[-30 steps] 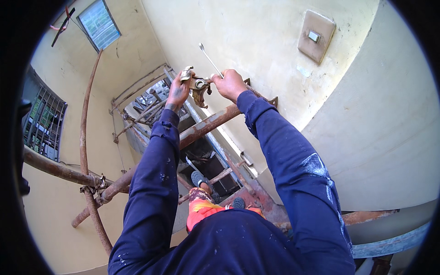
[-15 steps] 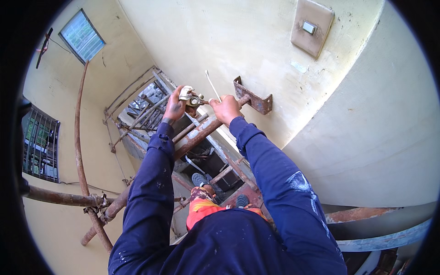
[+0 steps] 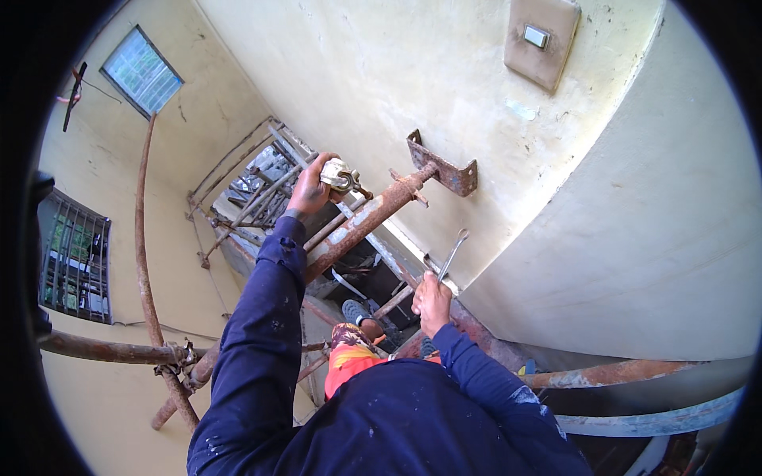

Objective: The person assembles a metal scaffolding structure by attaching metal clamps to vertical poles using a wrench. They tighten the bolts to secure the clamps in place.

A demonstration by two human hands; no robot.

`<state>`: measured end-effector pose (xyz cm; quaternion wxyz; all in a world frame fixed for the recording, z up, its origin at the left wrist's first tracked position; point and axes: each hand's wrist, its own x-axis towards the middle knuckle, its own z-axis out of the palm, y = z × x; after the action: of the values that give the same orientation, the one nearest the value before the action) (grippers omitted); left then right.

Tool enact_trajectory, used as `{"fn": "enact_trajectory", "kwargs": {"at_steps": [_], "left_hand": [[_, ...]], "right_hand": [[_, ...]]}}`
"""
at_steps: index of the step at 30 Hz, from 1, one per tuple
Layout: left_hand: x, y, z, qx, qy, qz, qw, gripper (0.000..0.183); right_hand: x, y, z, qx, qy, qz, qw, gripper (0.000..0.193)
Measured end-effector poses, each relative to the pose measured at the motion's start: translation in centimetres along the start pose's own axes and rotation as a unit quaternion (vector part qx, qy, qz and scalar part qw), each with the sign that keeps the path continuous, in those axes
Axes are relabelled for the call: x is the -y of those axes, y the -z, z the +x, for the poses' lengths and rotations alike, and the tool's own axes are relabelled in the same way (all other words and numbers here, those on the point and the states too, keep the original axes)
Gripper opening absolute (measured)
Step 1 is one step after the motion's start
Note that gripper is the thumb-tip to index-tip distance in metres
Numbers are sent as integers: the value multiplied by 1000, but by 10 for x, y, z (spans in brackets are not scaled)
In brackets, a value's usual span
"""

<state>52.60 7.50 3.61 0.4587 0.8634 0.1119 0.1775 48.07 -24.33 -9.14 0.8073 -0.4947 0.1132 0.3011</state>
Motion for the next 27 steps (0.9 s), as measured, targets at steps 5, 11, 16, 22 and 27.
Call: {"fn": "enact_trajectory", "kwargs": {"at_steps": [5, 11, 16, 22, 27], "left_hand": [[5, -11, -5, -7, -75, 67, 995, 31], [0, -23, -10, 63, -98, 96, 989, 40], [-15, -38, -8, 98, -103, 136, 980, 31], [-18, -45, -18, 111, -105, 147, 977, 35], [-47, -68, -22, 148, -86, 166, 971, 44]], "right_hand": [[-36, 13, 38, 94, -297, 111, 944, 36], [-4, -68, 123, 216, -301, 303, 878, 45], [9, -99, 132, 222, -258, 316, 886, 33], [5, -87, 144, 232, -242, 335, 880, 27], [10, -51, 152, 268, -247, 330, 871, 32]]}}
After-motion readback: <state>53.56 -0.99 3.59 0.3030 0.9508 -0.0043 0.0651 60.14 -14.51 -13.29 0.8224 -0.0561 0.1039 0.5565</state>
